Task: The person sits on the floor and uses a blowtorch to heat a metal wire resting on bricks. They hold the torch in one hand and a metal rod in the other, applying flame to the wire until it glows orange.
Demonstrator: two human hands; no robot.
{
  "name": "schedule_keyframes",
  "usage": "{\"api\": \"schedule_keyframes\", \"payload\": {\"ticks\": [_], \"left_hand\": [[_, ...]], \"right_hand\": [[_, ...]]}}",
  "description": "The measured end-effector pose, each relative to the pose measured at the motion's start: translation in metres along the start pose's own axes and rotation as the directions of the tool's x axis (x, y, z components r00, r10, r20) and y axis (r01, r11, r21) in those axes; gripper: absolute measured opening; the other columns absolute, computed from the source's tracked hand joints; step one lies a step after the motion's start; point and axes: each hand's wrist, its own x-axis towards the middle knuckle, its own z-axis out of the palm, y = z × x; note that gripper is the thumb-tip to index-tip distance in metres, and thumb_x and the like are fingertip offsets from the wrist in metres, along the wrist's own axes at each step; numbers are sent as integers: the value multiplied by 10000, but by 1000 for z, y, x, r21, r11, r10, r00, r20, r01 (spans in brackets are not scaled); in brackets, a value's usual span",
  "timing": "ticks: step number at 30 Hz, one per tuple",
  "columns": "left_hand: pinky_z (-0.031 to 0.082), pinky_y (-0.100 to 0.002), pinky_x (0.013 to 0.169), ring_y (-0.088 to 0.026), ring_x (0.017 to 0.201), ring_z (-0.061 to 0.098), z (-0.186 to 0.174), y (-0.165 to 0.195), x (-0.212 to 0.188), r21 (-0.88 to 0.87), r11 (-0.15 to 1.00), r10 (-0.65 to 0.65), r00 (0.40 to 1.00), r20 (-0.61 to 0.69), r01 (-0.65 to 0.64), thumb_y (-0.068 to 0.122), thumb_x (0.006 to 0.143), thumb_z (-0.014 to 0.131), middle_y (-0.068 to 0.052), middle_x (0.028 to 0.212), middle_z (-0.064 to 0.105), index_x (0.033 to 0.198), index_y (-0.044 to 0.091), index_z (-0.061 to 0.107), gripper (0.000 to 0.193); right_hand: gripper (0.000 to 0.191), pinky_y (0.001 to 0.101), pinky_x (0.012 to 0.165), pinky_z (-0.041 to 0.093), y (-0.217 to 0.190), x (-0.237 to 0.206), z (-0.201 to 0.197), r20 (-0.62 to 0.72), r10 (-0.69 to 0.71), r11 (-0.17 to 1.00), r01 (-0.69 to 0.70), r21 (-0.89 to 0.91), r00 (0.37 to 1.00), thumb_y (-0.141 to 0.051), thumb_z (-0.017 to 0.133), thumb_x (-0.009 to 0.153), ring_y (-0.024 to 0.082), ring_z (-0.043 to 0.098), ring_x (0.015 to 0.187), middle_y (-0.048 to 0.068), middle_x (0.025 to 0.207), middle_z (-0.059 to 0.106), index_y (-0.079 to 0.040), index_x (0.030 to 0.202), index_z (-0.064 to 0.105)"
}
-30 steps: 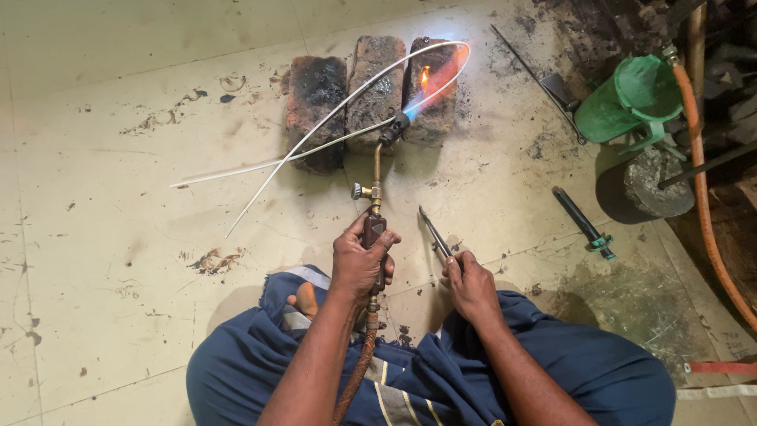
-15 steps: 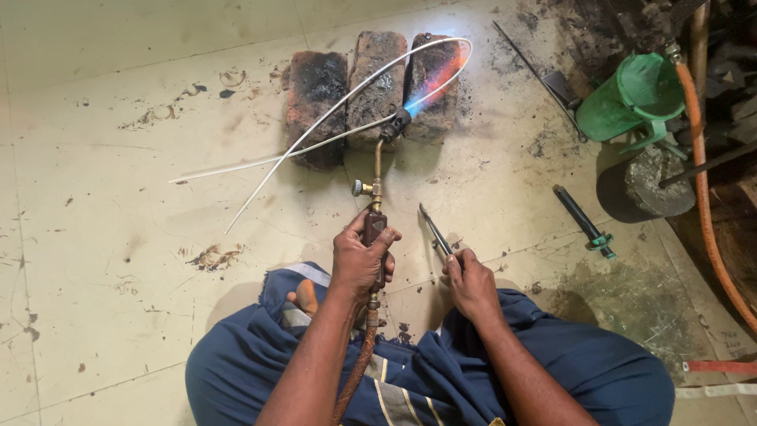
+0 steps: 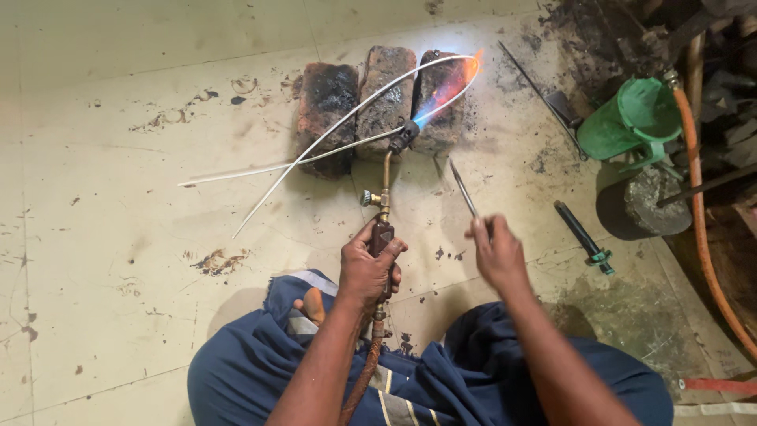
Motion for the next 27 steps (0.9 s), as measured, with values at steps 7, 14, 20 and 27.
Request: {"api": "schedule_keyframes", "payload": {"ticks": [7, 14, 20, 27], "left_hand": [[460, -251, 330, -88, 422, 570, 0, 2, -1, 7, 1000, -3, 1000, -28, 3, 120, 905, 733, -61, 814, 723, 1279, 31, 620, 400], [458, -250, 331, -84, 424, 567, 3, 10, -4, 3, 999, -51, 998, -45, 51, 118, 908, 735, -57, 822, 725, 1327, 29, 606, 447], [458, -246, 330, -78, 425, 565, 3, 16, -7, -17, 997, -71, 996, -58, 70, 127, 899, 729, -52, 821, 722, 1360, 60, 589, 486], [473, -243, 341, -75, 438, 578, 2, 17, -9, 15, 999, -44, 997, -68, 45, 118, 914, 716, -54, 825, 720, 1348, 58, 611, 451]], "right_hand": [[336, 360, 883, 532, -30, 94, -8, 133, 71, 997, -72, 1, 989, -347, 541, 1055, 216, 724, 981, 100, 1009, 784, -28, 1101, 637], [330, 360, 858, 530, -36, 123, 0, 164, 65, 994, -78, 75, 984, -335, 549, 1046, 186, 709, 953, 98, 990, 784, -26, 1112, 643], [320, 362, 770, 556, -45, 129, 4, 173, 62, 994, -76, 73, 983, -331, 548, 1050, 182, 705, 834, 86, 930, 775, -28, 1076, 648], [315, 351, 686, 533, -67, 106, 12, 74, -21, 1000, 19, 21, 997, -307, 579, 1056, 190, 662, 716, 106, 792, 718, -5, 1000, 649]]}}
